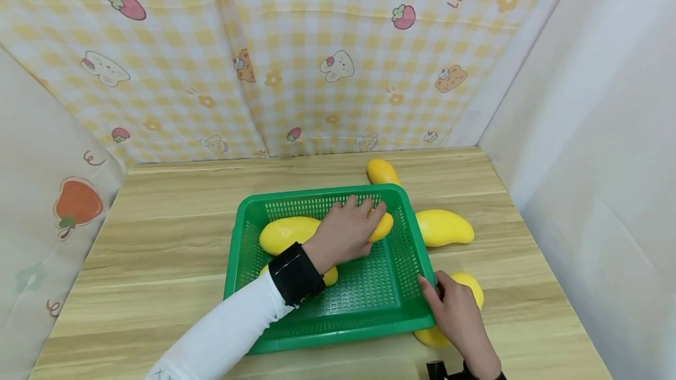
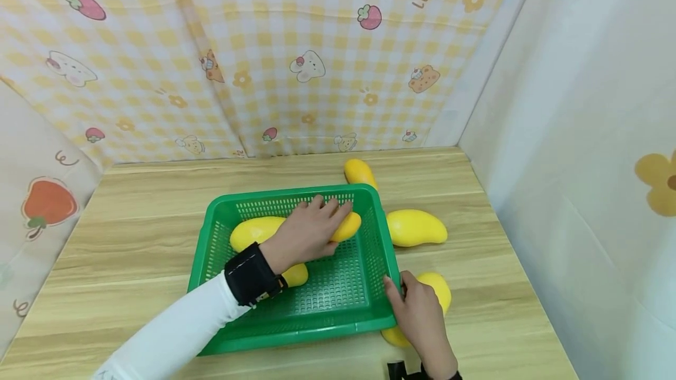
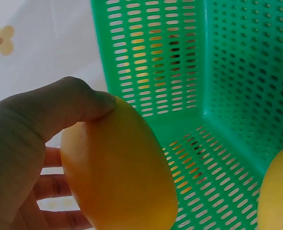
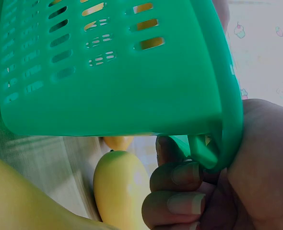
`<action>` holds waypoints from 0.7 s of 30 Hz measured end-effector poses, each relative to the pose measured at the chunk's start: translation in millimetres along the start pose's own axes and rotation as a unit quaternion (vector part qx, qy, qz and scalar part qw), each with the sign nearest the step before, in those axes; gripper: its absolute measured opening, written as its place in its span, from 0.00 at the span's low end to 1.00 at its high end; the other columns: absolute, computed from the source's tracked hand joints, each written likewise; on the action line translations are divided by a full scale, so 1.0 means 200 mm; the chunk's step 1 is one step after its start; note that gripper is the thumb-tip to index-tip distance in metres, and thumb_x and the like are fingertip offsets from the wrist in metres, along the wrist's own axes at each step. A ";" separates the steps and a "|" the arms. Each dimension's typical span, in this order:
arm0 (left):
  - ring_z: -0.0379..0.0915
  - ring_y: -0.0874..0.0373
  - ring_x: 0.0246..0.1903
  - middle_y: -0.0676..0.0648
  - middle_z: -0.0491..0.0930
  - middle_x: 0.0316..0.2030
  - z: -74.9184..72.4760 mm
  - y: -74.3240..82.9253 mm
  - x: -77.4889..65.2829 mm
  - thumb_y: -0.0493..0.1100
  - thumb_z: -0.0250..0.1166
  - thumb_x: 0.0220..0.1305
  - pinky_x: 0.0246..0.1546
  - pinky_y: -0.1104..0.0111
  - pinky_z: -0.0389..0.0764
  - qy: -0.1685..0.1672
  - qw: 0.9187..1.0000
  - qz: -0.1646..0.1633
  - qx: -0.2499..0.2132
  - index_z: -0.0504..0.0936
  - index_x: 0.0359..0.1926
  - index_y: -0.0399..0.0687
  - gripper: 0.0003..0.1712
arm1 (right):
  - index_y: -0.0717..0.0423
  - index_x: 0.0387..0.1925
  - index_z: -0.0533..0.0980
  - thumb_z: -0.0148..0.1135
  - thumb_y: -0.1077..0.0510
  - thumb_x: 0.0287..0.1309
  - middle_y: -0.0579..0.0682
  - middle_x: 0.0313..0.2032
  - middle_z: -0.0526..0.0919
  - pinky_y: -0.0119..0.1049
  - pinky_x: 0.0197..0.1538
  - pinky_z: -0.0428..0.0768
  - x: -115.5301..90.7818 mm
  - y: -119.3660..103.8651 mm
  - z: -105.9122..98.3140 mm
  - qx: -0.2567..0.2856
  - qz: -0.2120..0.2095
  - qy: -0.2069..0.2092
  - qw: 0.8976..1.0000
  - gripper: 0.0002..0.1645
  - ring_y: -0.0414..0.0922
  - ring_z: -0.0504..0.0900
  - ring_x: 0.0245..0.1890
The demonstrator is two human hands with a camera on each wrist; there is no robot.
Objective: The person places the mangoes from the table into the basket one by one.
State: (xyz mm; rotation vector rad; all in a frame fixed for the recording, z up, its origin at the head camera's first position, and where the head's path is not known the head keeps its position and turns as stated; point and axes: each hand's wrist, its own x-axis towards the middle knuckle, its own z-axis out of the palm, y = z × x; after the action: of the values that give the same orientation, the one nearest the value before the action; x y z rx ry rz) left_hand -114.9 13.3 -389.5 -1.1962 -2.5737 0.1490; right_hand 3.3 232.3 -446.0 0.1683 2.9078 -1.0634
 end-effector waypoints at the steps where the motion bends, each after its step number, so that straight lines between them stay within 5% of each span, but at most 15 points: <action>1: 0.74 0.47 0.40 0.44 0.77 0.49 0.01 0.00 0.00 0.57 0.68 0.53 0.29 0.60 0.80 -0.003 1.000 -0.001 -0.001 0.70 0.62 0.46 0.38 | 0.57 0.27 0.73 0.54 0.47 0.68 0.43 0.15 0.66 0.29 0.19 0.66 0.00 0.00 0.00 -0.001 -0.002 0.001 1.000 0.19 0.38 0.66 0.15; 10: 0.73 0.45 0.47 0.44 0.75 0.53 0.11 0.02 0.02 0.57 0.69 0.54 0.35 0.58 0.80 -0.057 0.998 -0.017 -0.020 0.65 0.66 0.44 0.43 | 0.57 0.27 0.73 0.54 0.47 0.68 0.43 0.15 0.65 0.29 0.20 0.66 0.00 0.01 0.01 -0.001 -0.004 0.001 1.000 0.19 0.38 0.66 0.16; 21: 0.73 0.48 0.43 0.43 0.76 0.46 0.26 0.05 0.04 0.50 0.63 0.60 0.37 0.58 0.79 -0.030 0.999 -0.032 0.009 0.74 0.57 0.44 0.25 | 0.56 0.27 0.74 0.55 0.48 0.67 0.42 0.13 0.64 0.29 0.20 0.66 0.00 0.01 0.00 -0.009 -0.019 0.017 1.000 0.18 0.37 0.66 0.15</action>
State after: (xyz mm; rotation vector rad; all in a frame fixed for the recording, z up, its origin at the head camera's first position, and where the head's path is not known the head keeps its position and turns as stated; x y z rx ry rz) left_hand -129.6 27.5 -438.6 -1.1182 -2.6518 0.1971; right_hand 3.5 233.3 -447.5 0.1329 2.9619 -1.0485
